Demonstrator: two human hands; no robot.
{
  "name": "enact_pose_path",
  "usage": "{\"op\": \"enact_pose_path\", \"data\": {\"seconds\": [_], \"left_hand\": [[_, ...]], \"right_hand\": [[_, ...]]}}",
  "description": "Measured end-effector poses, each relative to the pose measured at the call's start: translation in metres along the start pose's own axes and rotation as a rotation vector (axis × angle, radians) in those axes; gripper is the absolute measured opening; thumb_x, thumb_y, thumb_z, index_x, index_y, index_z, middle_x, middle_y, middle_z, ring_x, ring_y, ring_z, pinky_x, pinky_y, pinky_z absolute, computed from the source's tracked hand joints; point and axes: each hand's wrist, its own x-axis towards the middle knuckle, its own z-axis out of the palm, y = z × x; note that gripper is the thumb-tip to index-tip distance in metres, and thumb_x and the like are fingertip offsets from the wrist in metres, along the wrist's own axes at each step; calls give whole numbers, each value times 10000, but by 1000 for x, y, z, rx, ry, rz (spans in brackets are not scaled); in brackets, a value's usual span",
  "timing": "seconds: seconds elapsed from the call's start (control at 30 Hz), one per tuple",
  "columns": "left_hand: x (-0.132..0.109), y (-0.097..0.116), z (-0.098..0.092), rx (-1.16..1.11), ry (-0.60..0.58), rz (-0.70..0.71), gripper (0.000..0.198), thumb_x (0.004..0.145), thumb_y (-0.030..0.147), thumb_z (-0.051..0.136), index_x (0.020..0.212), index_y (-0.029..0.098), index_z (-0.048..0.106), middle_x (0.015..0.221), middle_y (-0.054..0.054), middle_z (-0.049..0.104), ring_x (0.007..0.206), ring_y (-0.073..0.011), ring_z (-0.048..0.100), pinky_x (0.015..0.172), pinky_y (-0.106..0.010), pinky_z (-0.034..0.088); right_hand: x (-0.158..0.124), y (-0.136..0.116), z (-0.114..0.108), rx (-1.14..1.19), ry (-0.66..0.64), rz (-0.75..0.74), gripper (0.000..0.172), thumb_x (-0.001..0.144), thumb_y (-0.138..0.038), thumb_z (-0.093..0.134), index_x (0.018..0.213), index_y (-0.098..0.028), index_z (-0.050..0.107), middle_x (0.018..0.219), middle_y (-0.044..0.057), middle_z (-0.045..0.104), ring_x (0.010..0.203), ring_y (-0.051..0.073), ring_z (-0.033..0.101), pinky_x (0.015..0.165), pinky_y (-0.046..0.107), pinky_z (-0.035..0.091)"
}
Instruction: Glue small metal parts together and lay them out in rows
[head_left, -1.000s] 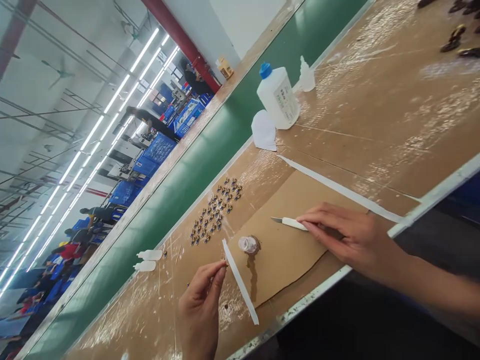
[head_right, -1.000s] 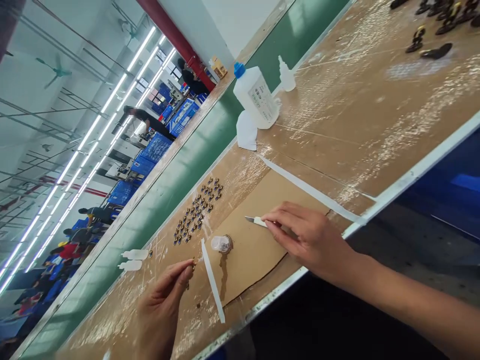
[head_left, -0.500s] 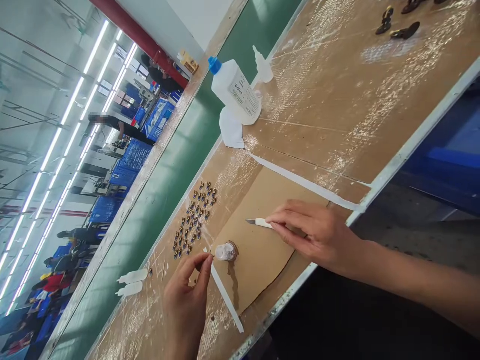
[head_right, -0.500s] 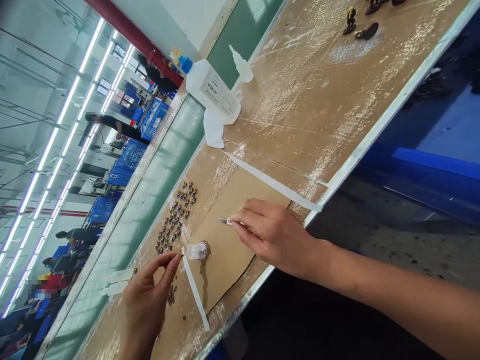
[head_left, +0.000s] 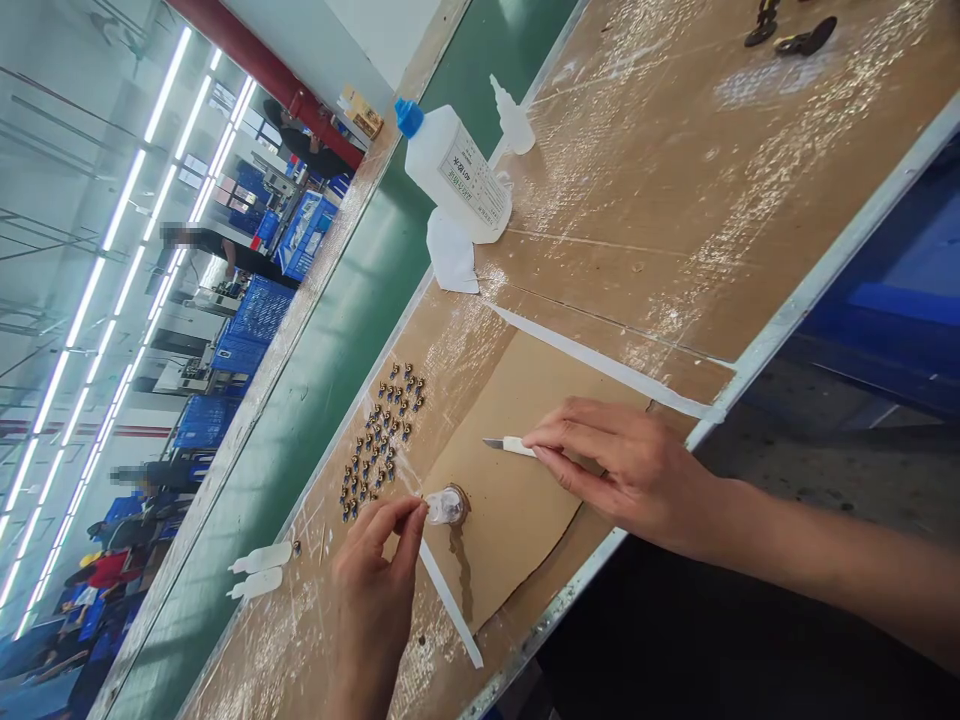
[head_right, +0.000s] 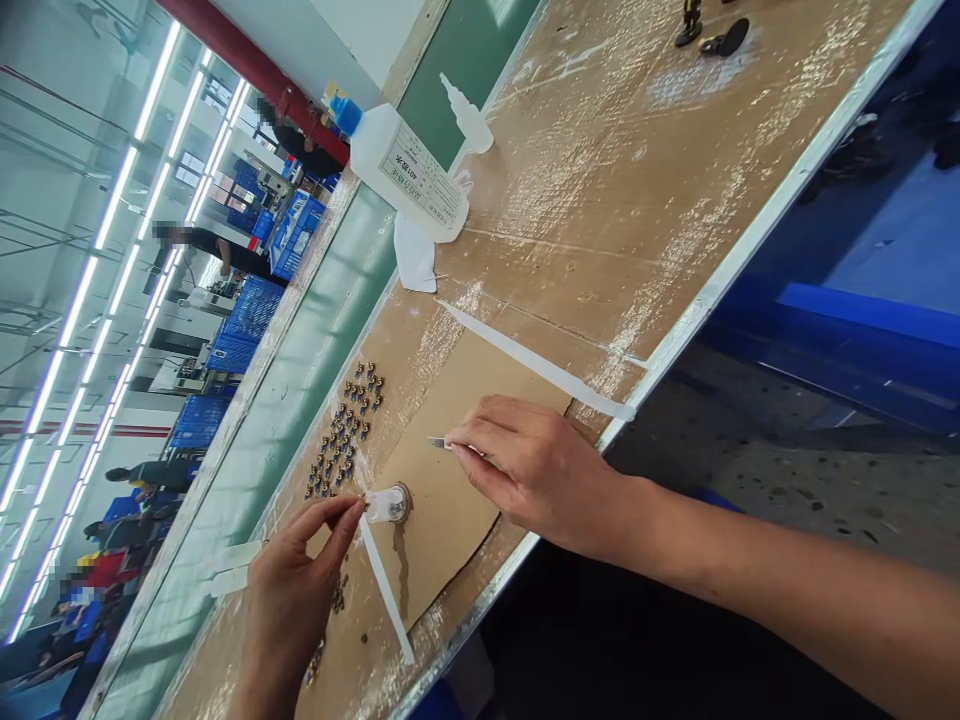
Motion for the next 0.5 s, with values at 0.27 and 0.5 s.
{"op": "enact_pose_path", "data": {"seconds": [0.27,0.5], "left_hand": [[4,-3,1,22,-41,22,222,807,433,590,760,246,698,804,-5,689,736,-149,637,693,-237,458],[-7,5,-14,1,32,-83,244,756,494,621,753,266,705,829,4,698,779,-163,645,705,-246,464]], "right_hand": [[2,0,0,1,8,2,148,887,-95,497,953,-118,627,815,67,620,766,141,574,708,273,464],[3,0,-1,-8,19,-7,157,893,-105,491,977,-137,620,807,62,625,759,141,573,689,272,467]]}}
